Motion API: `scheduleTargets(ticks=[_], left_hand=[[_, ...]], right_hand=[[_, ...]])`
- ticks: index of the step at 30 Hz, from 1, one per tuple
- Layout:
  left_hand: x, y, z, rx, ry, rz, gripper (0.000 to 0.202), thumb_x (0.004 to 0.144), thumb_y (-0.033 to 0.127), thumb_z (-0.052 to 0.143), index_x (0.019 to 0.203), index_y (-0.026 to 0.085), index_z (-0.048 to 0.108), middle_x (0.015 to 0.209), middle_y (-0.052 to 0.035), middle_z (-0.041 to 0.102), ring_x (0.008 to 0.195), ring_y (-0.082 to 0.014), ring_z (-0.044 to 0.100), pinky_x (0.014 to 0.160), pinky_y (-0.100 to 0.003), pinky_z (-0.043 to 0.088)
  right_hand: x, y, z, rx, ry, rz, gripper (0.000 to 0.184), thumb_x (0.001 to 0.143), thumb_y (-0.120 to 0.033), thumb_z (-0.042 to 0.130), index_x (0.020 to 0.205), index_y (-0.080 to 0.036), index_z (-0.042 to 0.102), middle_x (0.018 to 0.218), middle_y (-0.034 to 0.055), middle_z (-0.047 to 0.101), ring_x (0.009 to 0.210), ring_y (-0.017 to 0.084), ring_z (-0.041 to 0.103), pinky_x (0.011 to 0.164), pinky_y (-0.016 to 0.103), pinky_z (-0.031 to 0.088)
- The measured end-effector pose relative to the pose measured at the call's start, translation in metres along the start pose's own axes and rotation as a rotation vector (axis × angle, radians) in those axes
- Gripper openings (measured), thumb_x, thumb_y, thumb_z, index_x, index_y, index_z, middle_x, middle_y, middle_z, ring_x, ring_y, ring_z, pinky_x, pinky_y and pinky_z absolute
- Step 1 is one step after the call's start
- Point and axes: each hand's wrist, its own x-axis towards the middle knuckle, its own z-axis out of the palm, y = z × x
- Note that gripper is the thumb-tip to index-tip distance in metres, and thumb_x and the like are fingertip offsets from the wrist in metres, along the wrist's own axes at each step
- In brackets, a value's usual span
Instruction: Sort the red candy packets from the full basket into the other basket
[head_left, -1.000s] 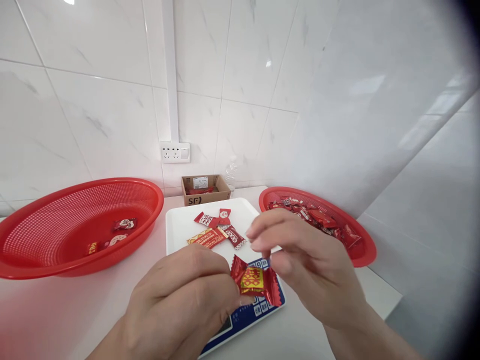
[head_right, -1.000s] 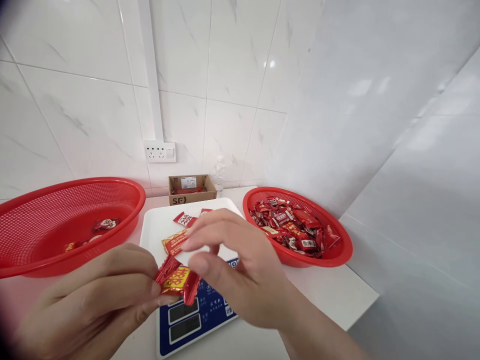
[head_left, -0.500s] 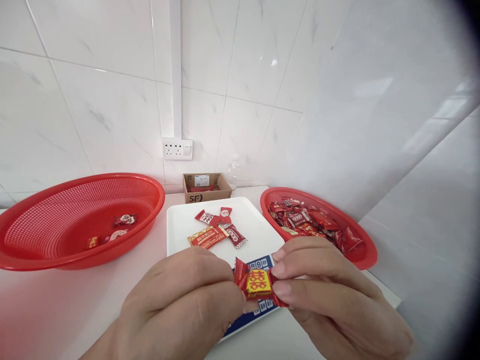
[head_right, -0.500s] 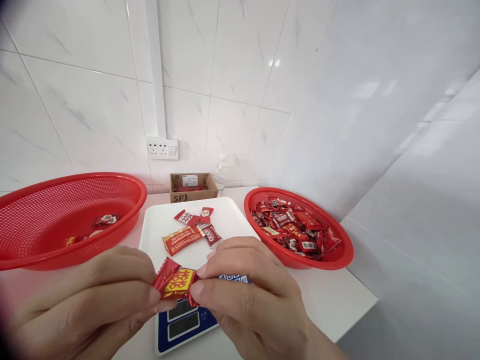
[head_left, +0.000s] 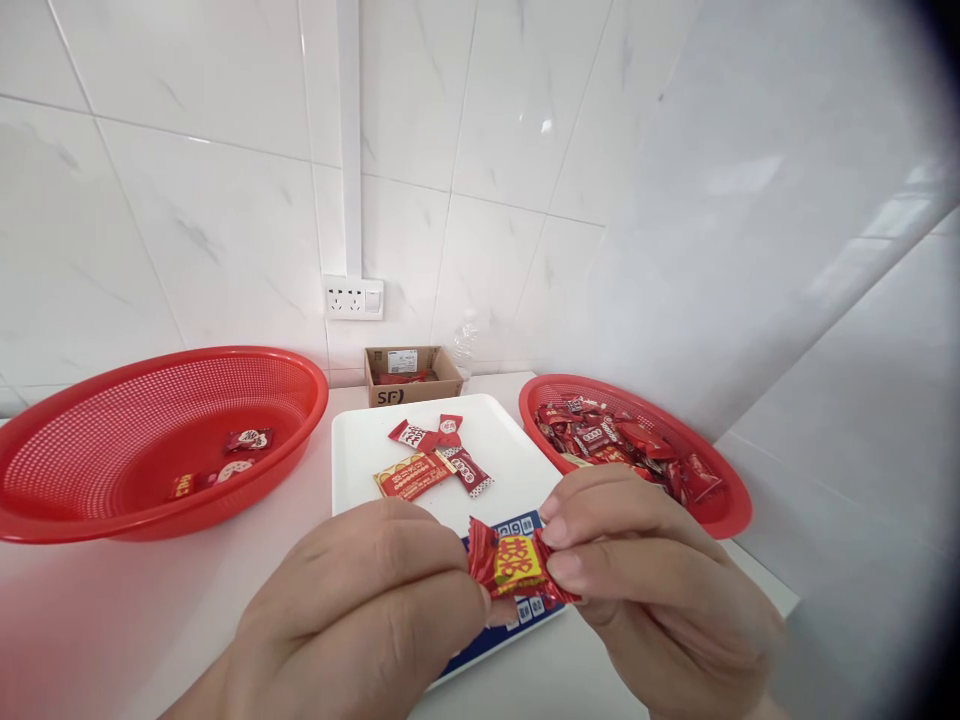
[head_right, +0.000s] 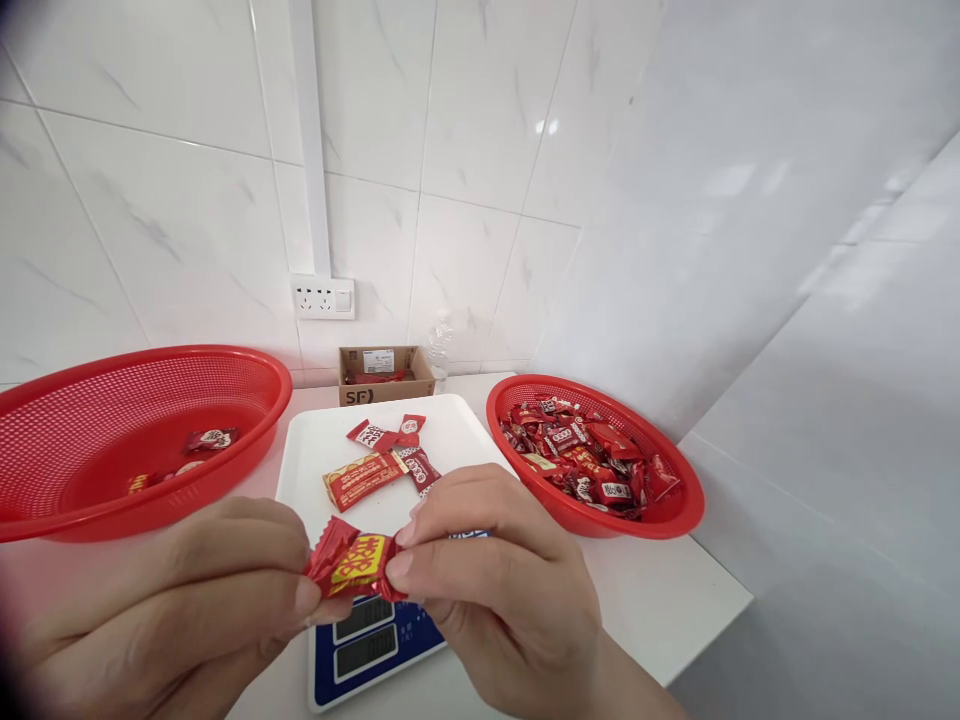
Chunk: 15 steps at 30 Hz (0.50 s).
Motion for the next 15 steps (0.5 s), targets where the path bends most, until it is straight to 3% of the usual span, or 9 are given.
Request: scheduleTargets(ticks=[10,15], left_hand=[[-0.0004,-0.0013,-0.001,-0.04,-0.001,-0.007,0.012,0.087,0.01,0.053,0.086,0.017,0.062,0.076,-0.0013,0.064,0.065,-0.011,0.061,0.058,-0.02,0.053],[0.0017,-0.0005,-0.0074,-0.057,-0.105,-0.033,0.013,0.09,0.011,0.051,0.092,0.019,0.062,0.08,-0.0008,0.064,0.07,-0.0098,0.061,0.064,-0.018,0.053]], right_hand=[[0.0041,-0.0007,0.0014,0.008,-0.034,0.002,0.02,0.079,-0.005,0.057,0.094,-0.018,0.062,0.088,0.0057,0.062,0.08,0.016,0.061,0.075,0.034,0.055],[0.009,-0.0033,0.0018,0.008,-0.036,-0.037,0.012,0.082,-0.014,0.062,0.094,-0.016,0.061,0.085,0.0057,0.062,0.079,0.016,0.061,0.073,0.033,0.056]])
